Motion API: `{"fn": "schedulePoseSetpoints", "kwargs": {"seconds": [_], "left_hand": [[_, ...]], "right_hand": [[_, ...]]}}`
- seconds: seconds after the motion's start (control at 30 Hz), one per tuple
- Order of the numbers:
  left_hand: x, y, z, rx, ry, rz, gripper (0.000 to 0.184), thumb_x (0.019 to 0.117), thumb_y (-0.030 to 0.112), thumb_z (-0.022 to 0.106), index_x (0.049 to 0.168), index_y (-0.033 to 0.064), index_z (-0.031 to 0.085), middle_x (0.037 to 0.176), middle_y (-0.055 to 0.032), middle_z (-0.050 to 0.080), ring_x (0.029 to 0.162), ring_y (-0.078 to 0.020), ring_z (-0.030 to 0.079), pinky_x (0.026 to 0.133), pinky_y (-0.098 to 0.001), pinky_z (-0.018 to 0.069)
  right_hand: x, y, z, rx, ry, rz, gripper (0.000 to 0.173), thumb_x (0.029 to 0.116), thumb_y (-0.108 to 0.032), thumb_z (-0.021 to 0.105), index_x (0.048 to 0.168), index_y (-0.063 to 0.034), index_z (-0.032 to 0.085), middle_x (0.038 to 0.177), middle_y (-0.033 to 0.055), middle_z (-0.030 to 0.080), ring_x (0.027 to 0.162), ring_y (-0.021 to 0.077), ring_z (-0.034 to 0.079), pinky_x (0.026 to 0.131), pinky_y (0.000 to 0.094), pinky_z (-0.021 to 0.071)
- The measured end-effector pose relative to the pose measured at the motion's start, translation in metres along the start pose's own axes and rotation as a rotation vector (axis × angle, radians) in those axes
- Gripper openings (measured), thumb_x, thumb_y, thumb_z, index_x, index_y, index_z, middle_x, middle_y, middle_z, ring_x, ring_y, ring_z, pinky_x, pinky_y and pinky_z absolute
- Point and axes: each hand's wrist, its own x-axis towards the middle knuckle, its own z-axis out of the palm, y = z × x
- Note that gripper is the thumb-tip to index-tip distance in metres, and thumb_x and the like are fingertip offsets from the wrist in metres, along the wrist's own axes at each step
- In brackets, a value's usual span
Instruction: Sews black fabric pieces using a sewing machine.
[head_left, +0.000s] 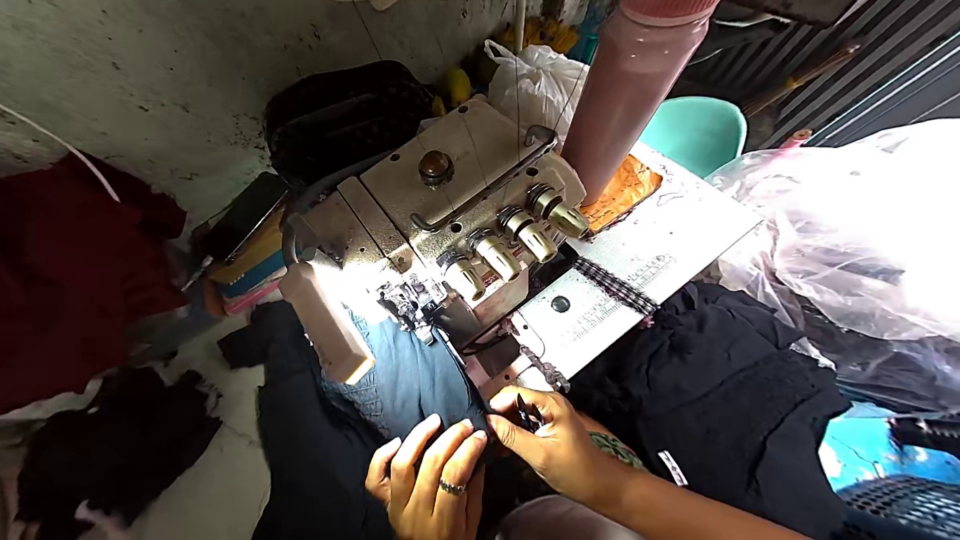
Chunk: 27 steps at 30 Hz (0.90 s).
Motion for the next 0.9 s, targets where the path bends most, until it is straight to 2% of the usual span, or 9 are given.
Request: {"fn": "schedulePoseSetpoints", "kwargs": {"seconds": [0.1,0.2,0.27,0.37,0.53,0.73,0.83,0.9], "left_hand": [[-0.002,0.004,-0.002,0.014,0.019,-0.087,0.014,0.1026,0.033,0.057,0.110,0.0219,0.062,0.106,0.0107,0.066,0.111,-0.0020,0.054,0.107,-0.0270,0.0247],[0.000,0.007,-0.003,0.018,0.033,-0.141,0.012,0.1007,0.031,0.060,0.102,0.0222,0.068,0.097,0.0107,0.069,0.106,-0.0032,0.056,0.104,-0.0306,0.0255],[0.001,0.006,-0.005,0.044,0.004,-0.108,0.015,0.1011,0.030,0.060,0.100,0.0255,0.074,0.098,0.0124,0.073,0.110,-0.0053,0.056,0.102,-0.0345,0.0243],[0.001,0.006,-0.007,0.116,-0.049,-0.042,0.021,0.1026,0.031,0.056,0.102,0.0310,0.076,0.102,0.0134,0.073,0.115,-0.0082,0.053,0.101,-0.0374,0.0227],[-0.001,0.001,-0.010,0.183,-0.068,0.027,0.021,0.1033,0.027,0.054,0.103,0.0317,0.074,0.109,0.0127,0.072,0.118,-0.0097,0.052,0.100,-0.0375,0.0227],[-0.002,0.000,-0.013,0.224,-0.094,0.050,0.022,0.1033,0.025,0.053,0.104,0.0316,0.074,0.110,0.0117,0.072,0.119,-0.0102,0.052,0.100,-0.0388,0.0226],[-0.003,0.000,-0.010,0.260,-0.104,0.081,0.023,0.1030,0.024,0.053,0.105,0.0295,0.075,0.112,0.0100,0.073,0.119,-0.0120,0.053,0.100,-0.0392,0.0232],[-0.003,0.005,-0.011,0.285,-0.114,0.085,0.021,0.1019,0.025,0.054,0.103,0.0277,0.075,0.113,0.0079,0.073,0.118,-0.0146,0.053,0.098,-0.0394,0.0242]], "right_hand": [[-0.003,0.002,-0.004,-0.015,-0.015,-0.028,0.005,0.0907,-0.008,0.069,0.094,-0.0051,0.071,0.084,-0.0065,0.070,0.074,-0.0086,0.061,0.068,0.0095,0.0519],[-0.003,0.002,-0.005,-0.012,-0.027,-0.025,0.007,0.0930,-0.012,0.070,0.094,-0.0049,0.072,0.084,-0.0057,0.070,0.074,-0.0076,0.062,0.067,0.0100,0.0521],[-0.002,0.003,-0.006,-0.028,-0.031,-0.055,0.010,0.0937,-0.014,0.070,0.094,-0.0041,0.072,0.085,-0.0044,0.070,0.075,-0.0073,0.061,0.068,0.0102,0.0516],[-0.002,0.002,-0.009,-0.048,-0.031,-0.082,0.011,0.0941,-0.014,0.070,0.093,-0.0035,0.073,0.085,-0.0035,0.071,0.076,-0.0068,0.062,0.070,0.0105,0.0516],[-0.001,0.003,-0.012,-0.076,-0.068,-0.139,0.011,0.0945,-0.010,0.065,0.093,-0.0010,0.072,0.085,-0.0014,0.070,0.078,-0.0064,0.061,0.072,0.0095,0.0505],[0.001,0.003,-0.015,-0.139,-0.102,-0.185,0.013,0.0942,-0.010,0.063,0.093,0.0004,0.071,0.085,0.0018,0.070,0.080,-0.0043,0.063,0.074,0.0099,0.0506],[0.005,0.001,-0.017,-0.201,-0.136,-0.175,0.021,0.0986,-0.017,0.057,0.089,-0.0014,0.067,0.079,0.0001,0.065,0.073,-0.0061,0.057,0.066,0.0088,0.0449],[0.009,0.000,-0.016,-0.262,-0.139,-0.167,0.027,0.1003,-0.024,0.061,0.085,-0.0027,0.067,0.075,-0.0005,0.063,0.067,-0.0053,0.053,0.061,0.0094,0.0420]]}}
